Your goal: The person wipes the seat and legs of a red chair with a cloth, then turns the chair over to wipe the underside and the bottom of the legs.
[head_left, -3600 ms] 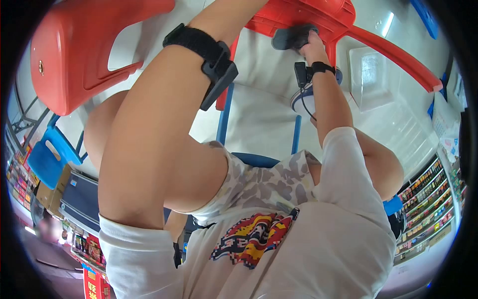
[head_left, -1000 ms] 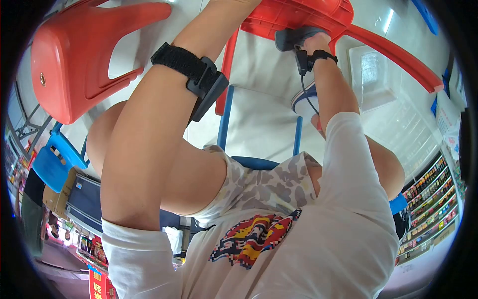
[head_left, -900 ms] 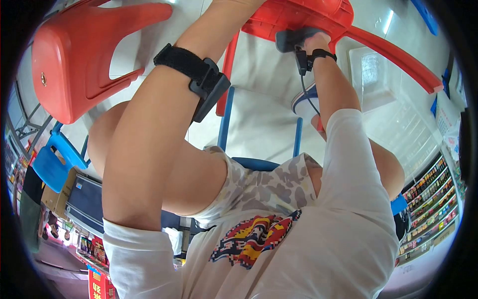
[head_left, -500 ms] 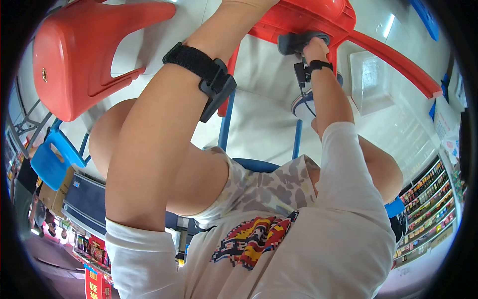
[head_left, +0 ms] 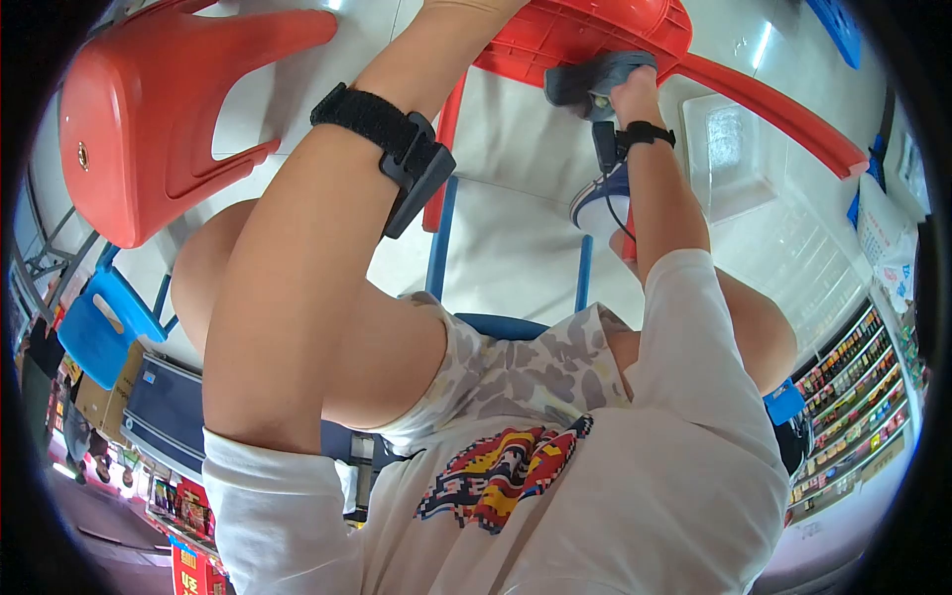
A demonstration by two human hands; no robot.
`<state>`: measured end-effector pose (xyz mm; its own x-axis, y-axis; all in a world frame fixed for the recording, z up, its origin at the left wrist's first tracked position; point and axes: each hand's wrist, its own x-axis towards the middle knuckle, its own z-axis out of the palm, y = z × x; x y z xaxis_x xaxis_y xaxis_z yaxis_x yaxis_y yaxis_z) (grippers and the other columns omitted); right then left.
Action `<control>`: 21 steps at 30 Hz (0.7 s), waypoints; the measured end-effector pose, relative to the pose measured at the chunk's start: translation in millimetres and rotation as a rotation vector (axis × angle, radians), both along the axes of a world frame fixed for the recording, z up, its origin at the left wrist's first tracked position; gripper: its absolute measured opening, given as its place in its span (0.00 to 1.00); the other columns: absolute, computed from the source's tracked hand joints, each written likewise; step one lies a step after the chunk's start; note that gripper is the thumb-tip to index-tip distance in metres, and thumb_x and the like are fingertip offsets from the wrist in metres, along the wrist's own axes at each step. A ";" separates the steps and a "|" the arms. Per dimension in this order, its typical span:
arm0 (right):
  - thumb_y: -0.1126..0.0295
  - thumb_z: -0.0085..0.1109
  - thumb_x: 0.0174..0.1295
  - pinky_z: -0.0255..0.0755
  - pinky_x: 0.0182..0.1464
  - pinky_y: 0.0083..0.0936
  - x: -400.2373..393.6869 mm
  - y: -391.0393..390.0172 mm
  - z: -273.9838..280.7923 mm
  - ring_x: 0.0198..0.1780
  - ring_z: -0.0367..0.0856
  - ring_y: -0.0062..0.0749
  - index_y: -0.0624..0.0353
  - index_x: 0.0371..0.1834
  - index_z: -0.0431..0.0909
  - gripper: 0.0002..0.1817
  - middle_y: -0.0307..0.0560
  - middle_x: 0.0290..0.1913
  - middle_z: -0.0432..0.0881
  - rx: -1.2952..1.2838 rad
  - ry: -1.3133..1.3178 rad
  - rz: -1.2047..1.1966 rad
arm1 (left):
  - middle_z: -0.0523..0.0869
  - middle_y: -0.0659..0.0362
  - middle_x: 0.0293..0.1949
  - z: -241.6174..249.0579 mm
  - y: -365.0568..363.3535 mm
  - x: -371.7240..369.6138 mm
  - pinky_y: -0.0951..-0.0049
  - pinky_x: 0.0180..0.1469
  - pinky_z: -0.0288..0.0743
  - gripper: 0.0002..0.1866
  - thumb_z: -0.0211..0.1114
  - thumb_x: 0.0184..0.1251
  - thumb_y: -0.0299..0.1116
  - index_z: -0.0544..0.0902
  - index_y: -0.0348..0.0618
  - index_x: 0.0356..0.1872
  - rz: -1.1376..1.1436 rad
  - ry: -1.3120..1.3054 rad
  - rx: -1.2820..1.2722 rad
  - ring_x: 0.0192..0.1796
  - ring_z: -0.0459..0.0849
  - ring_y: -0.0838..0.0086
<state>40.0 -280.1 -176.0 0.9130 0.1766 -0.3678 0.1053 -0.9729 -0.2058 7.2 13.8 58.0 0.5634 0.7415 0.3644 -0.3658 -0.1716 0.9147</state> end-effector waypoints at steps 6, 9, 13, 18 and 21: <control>0.75 0.63 0.56 0.80 0.54 0.47 22.0 3.9 -14.8 0.53 0.86 0.64 0.73 0.43 0.81 0.13 0.72 0.43 0.86 0.019 0.010 -0.047 | 0.71 0.68 0.21 0.1 2.0 -1.5 0.72 0.28 0.63 0.11 0.67 0.60 0.21 0.74 0.38 0.22 -0.031 0.016 -0.012 0.27 0.68 0.83; 0.67 0.67 0.58 0.82 0.56 0.44 18.7 20.1 9.3 0.56 0.86 0.60 0.66 0.51 0.84 0.19 0.64 0.57 0.85 -0.229 0.061 0.071 | 0.70 0.68 0.21 2.7 1.1 -2.9 0.72 0.28 0.63 0.11 0.67 0.61 0.23 0.73 0.38 0.22 -0.016 0.067 0.060 0.27 0.67 0.83; 0.65 0.67 0.58 0.83 0.53 0.44 29.6 18.8 2.7 0.52 0.89 0.58 0.61 0.47 0.89 0.17 0.62 0.51 0.88 -0.409 0.073 0.327 | 0.70 0.67 0.20 5.1 0.6 -1.0 0.72 0.28 0.64 0.11 0.67 0.62 0.24 0.75 0.38 0.22 -0.022 0.064 -0.014 0.27 0.67 0.83; 0.66 0.66 0.58 0.83 0.49 0.46 27.0 5.2 16.4 0.48 0.89 0.59 0.64 0.38 0.90 0.13 0.64 0.44 0.89 -0.301 -0.061 0.435 | 0.72 0.66 0.21 4.1 5.2 -2.6 0.72 0.29 0.66 0.10 0.67 0.62 0.25 0.77 0.37 0.23 -0.039 0.023 0.021 0.27 0.68 0.83; 0.67 0.63 0.55 0.80 0.47 0.49 -10.6 43.9 25.3 0.46 0.89 0.61 0.72 0.36 0.86 0.15 0.70 0.41 0.88 0.457 -0.147 -0.891 | 0.73 0.66 0.21 6.4 1.6 -5.2 0.71 0.29 0.66 0.09 0.67 0.62 0.25 0.77 0.36 0.24 -0.049 0.097 -0.025 0.27 0.68 0.83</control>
<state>29.4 -236.2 -150.7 0.8116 -0.4958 -0.3090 -0.5669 -0.5404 -0.6218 2.0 15.4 64.4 0.6312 0.7201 0.2881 -0.2826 -0.1325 0.9501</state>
